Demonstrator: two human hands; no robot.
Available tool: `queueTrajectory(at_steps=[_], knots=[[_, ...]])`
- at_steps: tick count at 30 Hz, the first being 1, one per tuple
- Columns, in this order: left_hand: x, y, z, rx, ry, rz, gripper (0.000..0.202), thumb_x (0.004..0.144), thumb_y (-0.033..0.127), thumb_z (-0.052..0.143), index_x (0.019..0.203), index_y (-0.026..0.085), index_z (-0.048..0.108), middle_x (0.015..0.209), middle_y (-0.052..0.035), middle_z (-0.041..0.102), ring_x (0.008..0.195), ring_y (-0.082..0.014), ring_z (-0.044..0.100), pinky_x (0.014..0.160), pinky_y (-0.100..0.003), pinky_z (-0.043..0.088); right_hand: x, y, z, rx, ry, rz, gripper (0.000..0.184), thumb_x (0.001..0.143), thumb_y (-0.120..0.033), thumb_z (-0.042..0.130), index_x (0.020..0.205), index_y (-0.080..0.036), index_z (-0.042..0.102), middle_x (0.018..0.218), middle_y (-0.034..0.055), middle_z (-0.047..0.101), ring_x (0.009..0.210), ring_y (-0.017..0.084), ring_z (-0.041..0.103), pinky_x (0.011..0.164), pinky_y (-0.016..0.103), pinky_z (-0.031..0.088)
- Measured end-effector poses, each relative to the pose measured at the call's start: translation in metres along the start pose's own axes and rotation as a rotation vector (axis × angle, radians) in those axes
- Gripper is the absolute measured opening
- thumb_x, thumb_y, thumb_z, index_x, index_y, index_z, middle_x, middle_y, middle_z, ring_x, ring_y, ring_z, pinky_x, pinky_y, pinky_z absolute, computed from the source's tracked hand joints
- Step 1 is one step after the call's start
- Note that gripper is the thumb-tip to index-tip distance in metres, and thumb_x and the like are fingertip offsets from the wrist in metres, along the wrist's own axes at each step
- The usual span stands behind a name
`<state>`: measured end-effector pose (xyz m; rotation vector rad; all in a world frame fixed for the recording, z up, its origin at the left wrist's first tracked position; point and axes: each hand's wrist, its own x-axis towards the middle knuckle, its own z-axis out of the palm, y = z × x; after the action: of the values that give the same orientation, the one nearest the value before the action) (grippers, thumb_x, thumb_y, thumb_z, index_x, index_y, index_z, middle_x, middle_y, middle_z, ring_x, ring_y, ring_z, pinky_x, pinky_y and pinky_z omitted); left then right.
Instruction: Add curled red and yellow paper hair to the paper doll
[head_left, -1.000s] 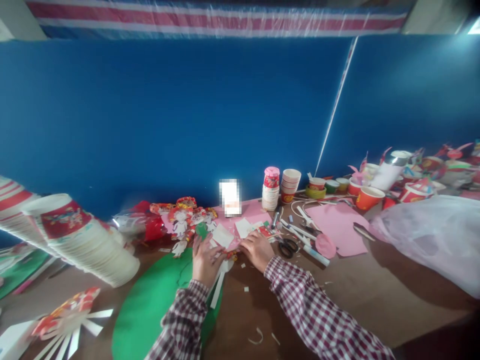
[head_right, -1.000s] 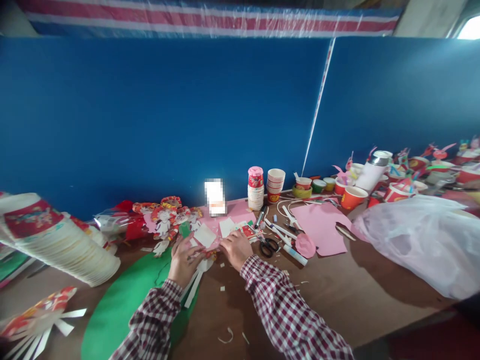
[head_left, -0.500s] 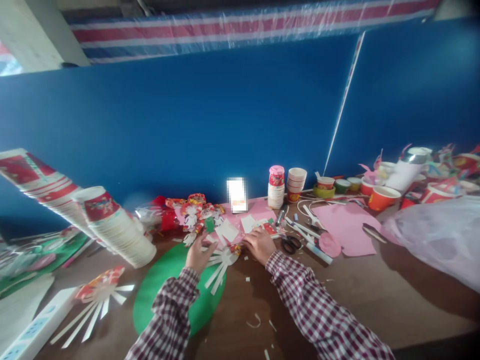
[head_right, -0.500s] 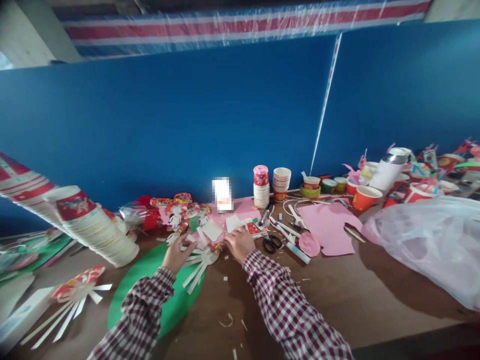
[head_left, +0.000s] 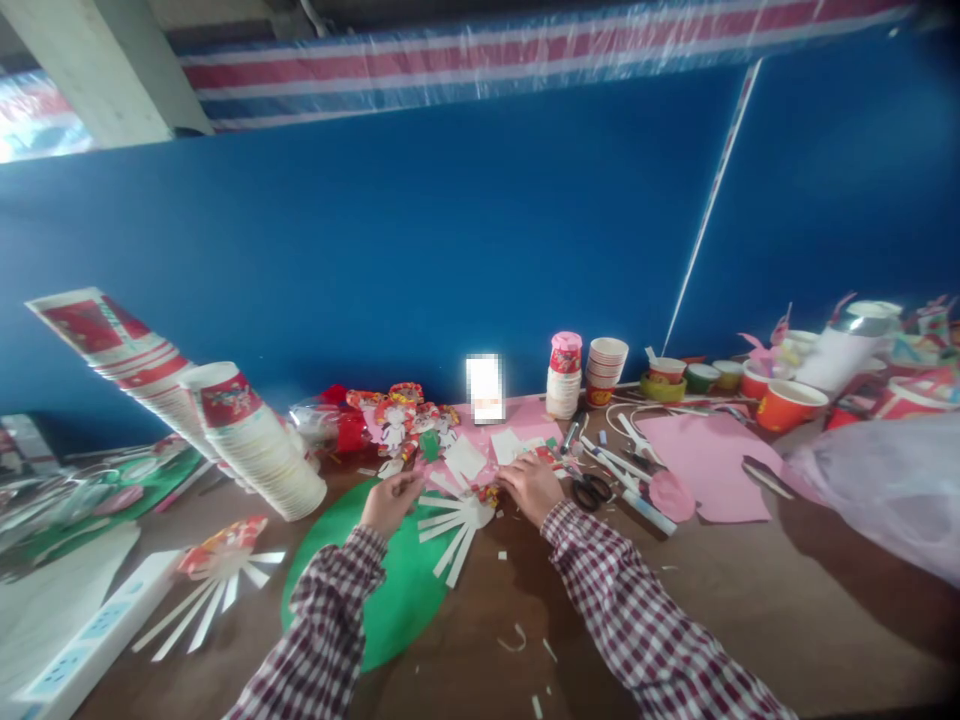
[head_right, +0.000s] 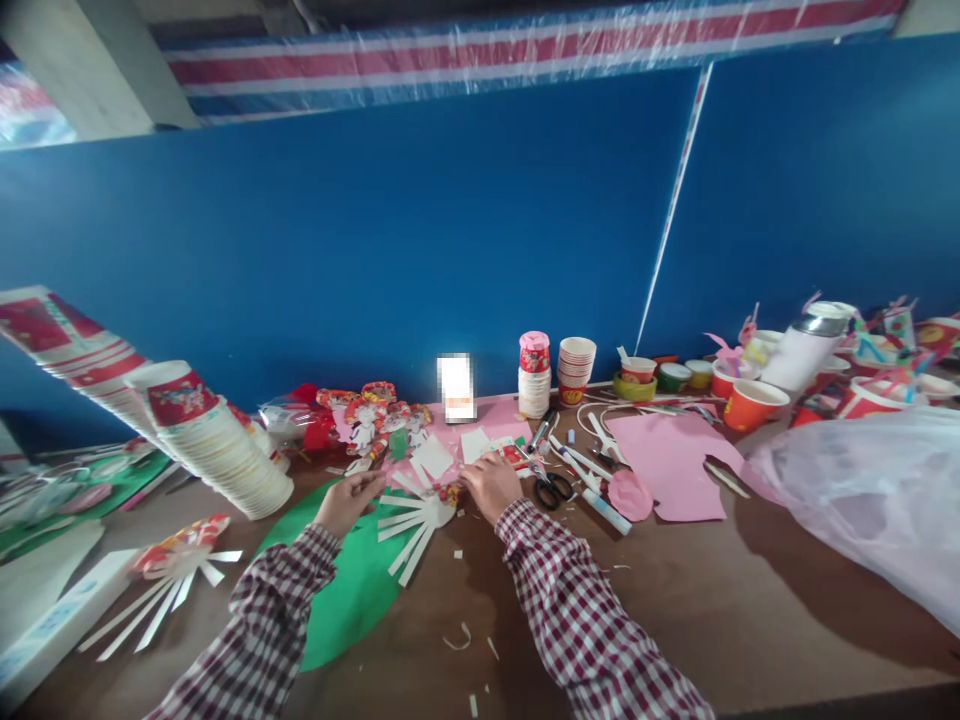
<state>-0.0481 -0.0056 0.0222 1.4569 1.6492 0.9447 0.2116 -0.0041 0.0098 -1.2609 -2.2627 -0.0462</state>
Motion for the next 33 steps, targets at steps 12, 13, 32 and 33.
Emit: queueTrajectory(at_steps=[12,13,32,33], knots=[[0.011,0.005,0.011,0.078,0.059,0.068,0.032,0.060,0.043,0.060,0.064,0.012,0.062,0.051,0.0003,0.057,0.051,-0.0125,0.052,0.050,-0.022,0.038,0.000,-0.001,0.008,-0.001,-0.009,-0.021,0.022,0.086,-0.032,0.045,0.077,-0.021,0.062,0.076,0.0022,0.063,0.080,0.016,0.048,0.074,0.028,0.032],[0.012,0.005,0.006,0.070,0.061,0.065,0.032,0.061,0.044,0.059,0.068,0.012,0.062,0.053,0.0000,0.059,0.052,-0.0130,0.053,0.052,-0.022,0.039,0.000,0.001,0.008,-0.004,-0.004,-0.012,0.021,0.086,-0.031,0.045,0.077,-0.021,0.062,0.075,0.0020,0.062,0.080,0.016,0.048,0.074,0.028,0.032],[0.006,0.022,0.023,-0.027,-0.503,0.065,0.034,0.058,0.043,0.064,0.068,0.011,0.060,0.048,0.0025,0.052,0.043,-0.0080,0.045,0.043,-0.019,0.034,-0.003,-0.019,-0.013,0.150,-0.011,0.096,0.036,0.080,-0.039,0.049,0.111,-0.021,0.049,0.093,0.0035,0.061,0.085,0.016,0.054,0.072,0.023,0.038],[0.007,0.021,0.027,-0.036,-0.520,0.063,0.034,0.058,0.043,0.065,0.067,0.011,0.059,0.047,0.0034,0.050,0.043,-0.0075,0.044,0.043,-0.019,0.033,-0.003,-0.020,-0.013,0.151,-0.018,0.091,0.033,0.081,-0.037,0.047,0.110,-0.021,0.050,0.092,0.0034,0.061,0.085,0.016,0.055,0.073,0.023,0.038]])
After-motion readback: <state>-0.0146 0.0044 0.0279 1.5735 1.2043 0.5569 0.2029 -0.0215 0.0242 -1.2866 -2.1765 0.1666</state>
